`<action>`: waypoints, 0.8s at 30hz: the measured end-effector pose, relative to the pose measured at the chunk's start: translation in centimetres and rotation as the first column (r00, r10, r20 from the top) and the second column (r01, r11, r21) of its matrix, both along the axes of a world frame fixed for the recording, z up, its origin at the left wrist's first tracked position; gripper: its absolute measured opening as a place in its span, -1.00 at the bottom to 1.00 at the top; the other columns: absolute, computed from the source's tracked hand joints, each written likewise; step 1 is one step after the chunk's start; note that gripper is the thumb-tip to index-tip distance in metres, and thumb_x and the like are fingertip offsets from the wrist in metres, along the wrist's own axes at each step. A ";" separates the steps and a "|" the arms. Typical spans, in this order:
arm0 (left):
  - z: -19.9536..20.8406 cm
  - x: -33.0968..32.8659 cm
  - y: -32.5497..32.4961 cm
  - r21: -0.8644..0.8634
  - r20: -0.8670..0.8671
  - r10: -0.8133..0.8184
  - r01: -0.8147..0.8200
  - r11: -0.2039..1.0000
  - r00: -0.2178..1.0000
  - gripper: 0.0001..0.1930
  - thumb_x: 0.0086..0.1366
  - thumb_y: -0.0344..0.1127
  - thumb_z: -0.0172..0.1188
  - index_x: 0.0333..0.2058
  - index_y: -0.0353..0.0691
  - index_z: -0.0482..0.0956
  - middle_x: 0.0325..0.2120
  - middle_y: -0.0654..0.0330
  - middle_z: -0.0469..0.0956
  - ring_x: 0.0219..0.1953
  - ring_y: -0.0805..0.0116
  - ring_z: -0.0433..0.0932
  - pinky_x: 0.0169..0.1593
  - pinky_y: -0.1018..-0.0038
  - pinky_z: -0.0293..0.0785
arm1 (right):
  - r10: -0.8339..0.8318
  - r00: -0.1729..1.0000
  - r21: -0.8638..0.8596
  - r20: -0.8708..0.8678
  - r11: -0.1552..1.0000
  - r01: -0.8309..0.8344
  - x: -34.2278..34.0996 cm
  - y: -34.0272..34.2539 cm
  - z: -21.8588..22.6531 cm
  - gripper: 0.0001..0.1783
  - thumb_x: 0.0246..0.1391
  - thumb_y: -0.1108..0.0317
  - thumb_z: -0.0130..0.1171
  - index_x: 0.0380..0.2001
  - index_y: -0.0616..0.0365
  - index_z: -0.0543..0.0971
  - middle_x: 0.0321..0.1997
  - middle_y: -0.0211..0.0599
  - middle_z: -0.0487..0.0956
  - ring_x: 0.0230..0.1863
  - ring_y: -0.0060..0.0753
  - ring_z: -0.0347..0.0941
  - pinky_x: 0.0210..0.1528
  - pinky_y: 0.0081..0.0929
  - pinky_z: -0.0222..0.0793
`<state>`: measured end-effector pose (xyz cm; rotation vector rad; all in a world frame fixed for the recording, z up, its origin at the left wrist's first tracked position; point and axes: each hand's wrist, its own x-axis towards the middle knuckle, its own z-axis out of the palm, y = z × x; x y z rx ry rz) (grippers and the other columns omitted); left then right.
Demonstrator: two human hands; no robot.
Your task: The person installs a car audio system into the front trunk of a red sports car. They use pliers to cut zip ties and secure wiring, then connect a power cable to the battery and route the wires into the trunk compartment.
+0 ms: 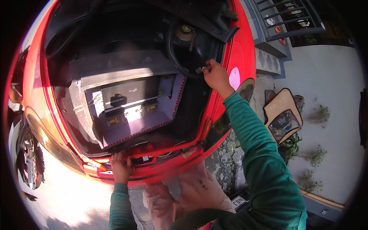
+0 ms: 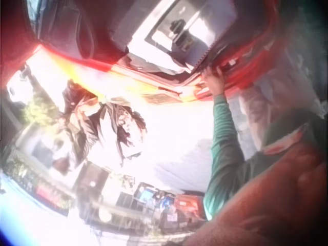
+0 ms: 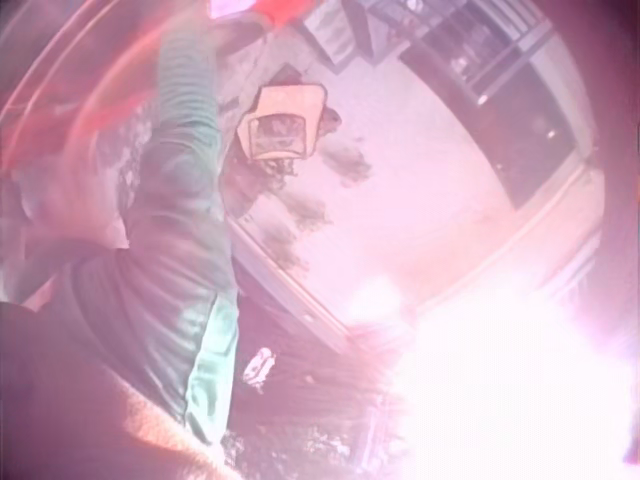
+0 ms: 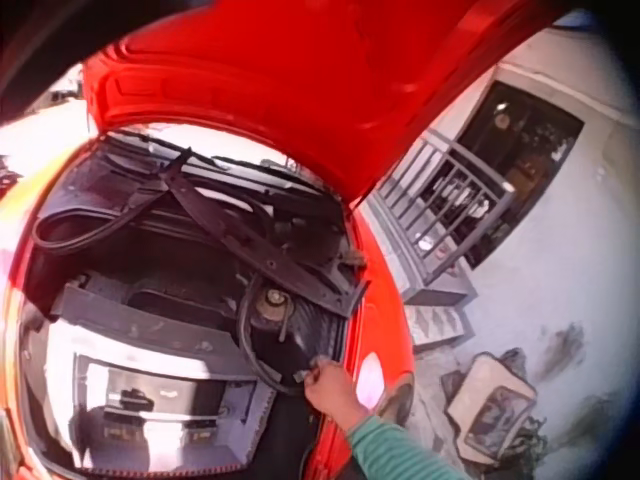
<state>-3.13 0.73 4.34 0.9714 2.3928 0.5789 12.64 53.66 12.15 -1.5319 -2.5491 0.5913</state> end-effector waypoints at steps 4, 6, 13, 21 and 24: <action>1.4 3.5 -1.2 -0.052 0.087 0.039 -0.034 0.998 0.995 -0.67 0.24 -0.32 0.41 -0.03 -0.25 0.65 -0.17 -0.03 0.65 -0.08 -0.19 0.60 0.04 -0.01 0.54 | -0.054 0.998 0.144 -0.046 0.988 0.060 -10.7 2.2 -5.3 -0.39 0.32 0.08 0.32 0.21 0.31 0.46 -0.20 0.12 0.72 -0.22 0.05 0.73 -0.15 -0.13 0.61; 1.6 5.0 -1.5 -0.015 0.084 -0.075 0.076 0.997 0.994 -0.65 0.27 -0.24 0.39 -0.02 -0.26 0.65 -0.17 -0.05 0.64 -0.07 -0.16 0.61 0.03 0.00 0.55 | -0.383 0.868 -0.452 -0.315 0.865 0.218 -11.8 2.5 -8.4 -0.39 0.33 0.00 0.36 0.14 0.32 0.49 -0.35 -0.23 0.65 -0.42 -0.35 0.65 -0.45 -0.38 0.57; 2.7 7.0 -1.1 0.128 0.254 -0.107 0.077 0.989 0.961 -0.62 0.35 -0.21 0.32 0.10 -0.19 0.62 -0.05 0.02 0.61 0.08 -0.08 0.59 0.20 0.05 0.55 | -0.604 0.713 -0.782 -0.357 0.611 0.126 -6.3 12.7 -15.6 -0.76 0.45 0.06 0.08 -0.07 -0.07 0.59 -0.44 -0.55 0.56 -0.48 -0.62 0.47 -0.49 -0.55 0.30; 4.1 6.7 -0.8 0.161 0.363 -0.015 -0.047 0.986 0.932 -0.51 0.37 -0.22 0.33 0.23 -0.20 0.57 0.03 -0.04 0.61 0.12 -0.11 0.60 0.20 0.04 0.58 | -0.226 0.776 -0.636 -0.589 0.722 -0.272 7.6 4.5 -10.7 -0.68 0.49 0.24 0.13 0.21 -0.01 0.48 -0.26 -0.53 0.51 -0.30 -0.60 0.50 -0.24 -0.51 0.48; 4.8 7.1 -1.9 0.092 0.506 0.067 -0.132 0.987 0.860 -0.51 0.42 -0.17 0.33 0.26 -0.16 0.56 0.04 -0.04 0.64 0.13 -0.04 0.62 0.20 0.09 0.57 | -0.146 0.807 -0.761 -0.573 0.461 -0.457 6.7 -9.5 -2.3 -0.63 0.43 0.29 0.24 0.20 0.03 0.42 -0.27 -0.48 0.48 -0.28 -0.55 0.50 -0.22 -0.51 0.49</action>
